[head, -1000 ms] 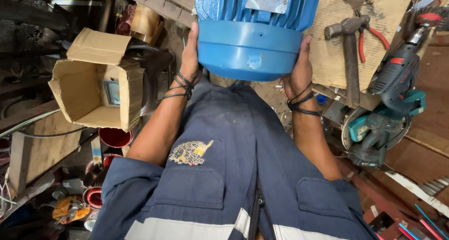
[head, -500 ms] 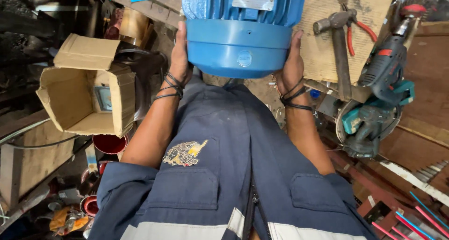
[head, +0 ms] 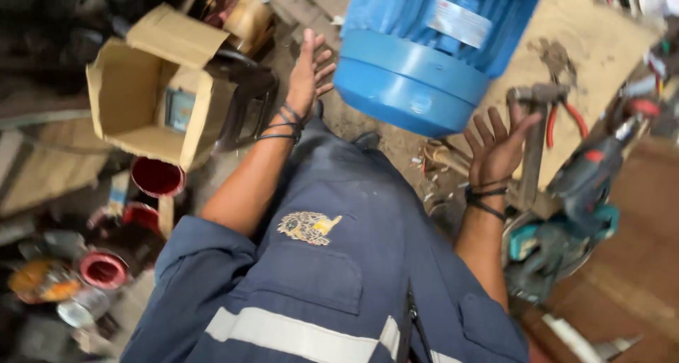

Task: Repairing an electric motor by disassembling the cover and adjusting internal wiring

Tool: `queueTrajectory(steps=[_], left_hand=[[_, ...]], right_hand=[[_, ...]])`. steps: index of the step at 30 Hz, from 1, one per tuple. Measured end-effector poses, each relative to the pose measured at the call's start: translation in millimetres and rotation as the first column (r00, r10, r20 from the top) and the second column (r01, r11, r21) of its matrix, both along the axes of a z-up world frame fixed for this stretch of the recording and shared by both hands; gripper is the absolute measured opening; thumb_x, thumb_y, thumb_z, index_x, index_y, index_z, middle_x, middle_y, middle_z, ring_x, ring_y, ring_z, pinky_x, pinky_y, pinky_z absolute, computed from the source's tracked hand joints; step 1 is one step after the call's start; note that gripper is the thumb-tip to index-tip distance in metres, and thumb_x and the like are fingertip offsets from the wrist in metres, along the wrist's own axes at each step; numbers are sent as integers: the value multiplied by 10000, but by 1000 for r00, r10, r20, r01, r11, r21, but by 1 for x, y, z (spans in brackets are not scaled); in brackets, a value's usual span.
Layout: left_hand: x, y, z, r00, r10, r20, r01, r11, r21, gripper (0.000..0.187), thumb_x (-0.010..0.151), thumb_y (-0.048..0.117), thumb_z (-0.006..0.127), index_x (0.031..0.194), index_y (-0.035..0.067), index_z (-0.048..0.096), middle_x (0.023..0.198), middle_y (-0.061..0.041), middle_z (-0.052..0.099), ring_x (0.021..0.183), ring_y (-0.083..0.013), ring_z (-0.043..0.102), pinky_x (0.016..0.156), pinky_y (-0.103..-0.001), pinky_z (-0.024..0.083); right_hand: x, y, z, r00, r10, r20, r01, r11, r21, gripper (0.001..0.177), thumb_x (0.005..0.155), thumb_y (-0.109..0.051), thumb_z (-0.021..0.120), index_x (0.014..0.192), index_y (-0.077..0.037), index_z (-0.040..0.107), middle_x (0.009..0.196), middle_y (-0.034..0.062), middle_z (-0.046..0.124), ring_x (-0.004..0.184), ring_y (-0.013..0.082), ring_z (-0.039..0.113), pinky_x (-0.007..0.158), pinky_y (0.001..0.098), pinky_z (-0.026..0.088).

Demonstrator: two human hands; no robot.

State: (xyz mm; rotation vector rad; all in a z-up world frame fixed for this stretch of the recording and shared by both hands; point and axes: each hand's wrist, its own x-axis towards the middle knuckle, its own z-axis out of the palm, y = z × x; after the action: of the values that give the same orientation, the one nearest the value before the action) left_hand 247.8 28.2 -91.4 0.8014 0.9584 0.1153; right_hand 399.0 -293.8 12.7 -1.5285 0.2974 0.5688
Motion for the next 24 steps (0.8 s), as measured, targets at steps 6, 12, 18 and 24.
queueTrajectory(steps=[6, 12, 18, 24], left_hand=[[-93, -27, -113, 921, 171, -350, 1, 897, 442, 496, 950, 638, 467, 1129, 238, 699, 1091, 5, 750, 983, -190, 697, 781, -313, 507], [-213, -85, -165, 662, 114, -741, 282, 878, 386, 307, 890, 727, 616, 1039, 475, 709, 1005, 159, 753, 1090, -149, 702, 965, -346, 557], [-284, -8, -95, 557, 526, -643, 86, 733, 674, 151, 960, 393, 608, 939, 297, 723, 906, -21, 771, 974, -316, 735, 907, -471, 575], [-402, 149, -143, 620, 671, -407, 31, 497, 867, 187, 927, 235, 682, 1075, 121, 692, 902, -37, 801, 791, -208, 775, 711, -340, 598]], right_hand=[[-24, -49, -129, 992, 4, -124, -19, 993, -118, 389, 1043, -435, 513, 980, -88, 675, 666, 62, 588, 594, 215, 633, 575, 372, 588], [-83, -27, -128, 739, 571, -358, -671, 674, -308, 386, 1017, -335, 562, 1208, -2, 604, 1093, 250, 649, 952, 430, 669, 859, 567, 566], [-80, -53, -194, 703, 473, -532, -682, 661, -313, 617, 1013, -494, 694, 1428, -82, 499, 1216, 248, 654, 1035, 408, 697, 909, 561, 606], [-50, -155, -306, 704, 377, -601, -570, 806, -162, 359, 1065, -371, 442, 1298, -123, 556, 1155, 194, 662, 932, 376, 649, 761, 479, 536]])
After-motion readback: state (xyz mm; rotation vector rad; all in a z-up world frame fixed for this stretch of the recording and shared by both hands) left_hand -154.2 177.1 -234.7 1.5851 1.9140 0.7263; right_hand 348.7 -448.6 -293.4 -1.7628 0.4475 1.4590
